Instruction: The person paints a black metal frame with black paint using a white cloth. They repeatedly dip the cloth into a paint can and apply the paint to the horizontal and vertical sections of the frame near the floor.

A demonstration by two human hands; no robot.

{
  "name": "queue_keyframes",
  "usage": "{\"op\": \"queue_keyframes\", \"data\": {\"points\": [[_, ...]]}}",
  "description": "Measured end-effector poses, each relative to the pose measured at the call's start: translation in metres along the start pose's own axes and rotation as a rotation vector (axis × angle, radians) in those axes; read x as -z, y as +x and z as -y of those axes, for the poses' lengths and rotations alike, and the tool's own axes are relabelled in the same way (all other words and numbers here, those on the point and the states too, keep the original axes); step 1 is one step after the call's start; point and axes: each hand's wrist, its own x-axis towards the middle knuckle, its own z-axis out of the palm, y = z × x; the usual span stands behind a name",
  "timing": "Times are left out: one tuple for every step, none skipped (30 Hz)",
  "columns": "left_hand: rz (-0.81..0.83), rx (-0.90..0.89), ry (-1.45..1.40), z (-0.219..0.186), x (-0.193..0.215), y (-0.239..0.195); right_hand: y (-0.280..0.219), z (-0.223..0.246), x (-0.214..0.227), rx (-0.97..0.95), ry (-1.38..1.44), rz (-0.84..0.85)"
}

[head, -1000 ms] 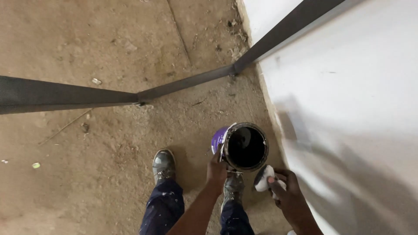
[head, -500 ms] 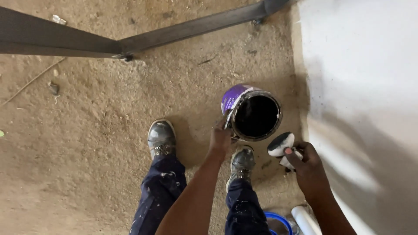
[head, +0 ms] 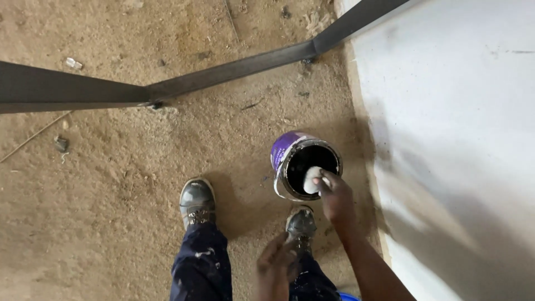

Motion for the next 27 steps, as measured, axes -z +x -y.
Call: {"op": "queue_keyframes", "data": {"points": [[-0.08,0.058,0.118,0.004,0.003,0.01,0.017,-0.019,-0.012,0.101,-0.1,-0.012],[-0.161,0.12,0.236,0.01,0.006,0.019,0.033,-0.04,-0.023,0.198,-0.206,-0.023],[-0.155,0.125,0.236,-0.003,-0.009,0.01,0.04,-0.039,-0.026,0.196,-0.212,-0.027],[-0.117,0.066,0.37,-0.017,-0.023,0.001,0.046,-0.039,-0.032,0.203,-0.281,-0.032],[-0.076,0.005,0.504,-0.032,-0.036,-0.008,0.053,-0.039,-0.038,0.21,-0.351,-0.036],[-0.076,0.014,0.505,-0.033,-0.038,-0.007,0.056,-0.034,-0.04,0.203,-0.355,-0.036],[-0.046,0.055,0.424,-0.034,-0.04,-0.007,0.058,-0.027,-0.042,0.186,-0.344,-0.023],[-0.016,0.093,0.341,-0.036,-0.043,-0.007,0.062,-0.02,-0.044,0.173,-0.332,-0.012],[-0.015,0.097,0.34,-0.026,-0.036,0.002,0.065,-0.022,-0.046,0.17,-0.336,-0.013],[-0.074,0.116,0.292,-0.019,-0.029,0.013,0.07,-0.023,-0.049,0.106,-0.407,-0.011],[-0.133,0.135,0.243,-0.012,-0.024,0.023,0.075,-0.022,-0.052,0.04,-0.477,-0.01],[-0.13,0.135,0.244,-0.012,-0.021,0.027,0.083,-0.028,-0.055,0.041,-0.477,-0.013],[-0.153,0.161,0.238,-0.012,-0.018,0.03,0.091,-0.033,-0.058,0.042,-0.529,-0.013],[-0.178,0.189,0.229,-0.012,-0.015,0.032,0.098,-0.039,-0.061,0.043,-0.583,-0.012],[-0.176,0.191,0.228,-0.02,-0.017,0.028,0.101,-0.044,-0.062,0.043,-0.585,-0.013],[-0.178,0.201,0.271,-0.029,-0.02,0.023,0.104,-0.047,-0.063,0.042,-0.601,-0.02],[-0.179,0.21,0.314,-0.038,-0.023,0.018,0.107,-0.051,-0.065,0.04,-0.616,-0.027],[-0.177,0.21,0.31,-0.037,-0.02,0.021,0.105,-0.046,-0.065,0.044,-0.618,-0.027],[-0.177,0.211,0.262,-0.036,-0.018,0.024,0.103,-0.041,-0.064,0.037,-0.62,-0.008],[-0.178,0.211,0.214,-0.035,-0.016,0.026,0.101,-0.035,-0.064,0.032,-0.62,0.012],[-0.176,0.209,0.211,-0.041,-0.017,0.025,0.106,-0.044,-0.066,0.036,-0.621,0.012],[-0.194,0.239,0.266,-0.046,-0.018,0.023,0.111,-0.054,-0.069,0.017,-0.641,-0.004],[-0.211,0.269,0.32,-0.052,-0.018,0.022,0.115,-0.064,-0.071,-0.002,-0.661,-0.02],[-0.213,0.267,0.319,-0.047,-0.015,0.026,0.111,-0.055,-0.071,0.001,-0.66,-0.019],[-0.207,0.246,0.233,-0.043,-0.013,0.03,0.107,-0.047,-0.071,-0.049,-0.641,-0.012],[-0.199,0.224,0.146,-0.038,-0.011,0.034,0.104,-0.039,-0.069,-0.098,-0.622,-0.006],[-0.198,0.223,0.144,-0.046,-0.014,0.029,0.107,-0.044,-0.07,-0.095,-0.622,-0.006]]}}
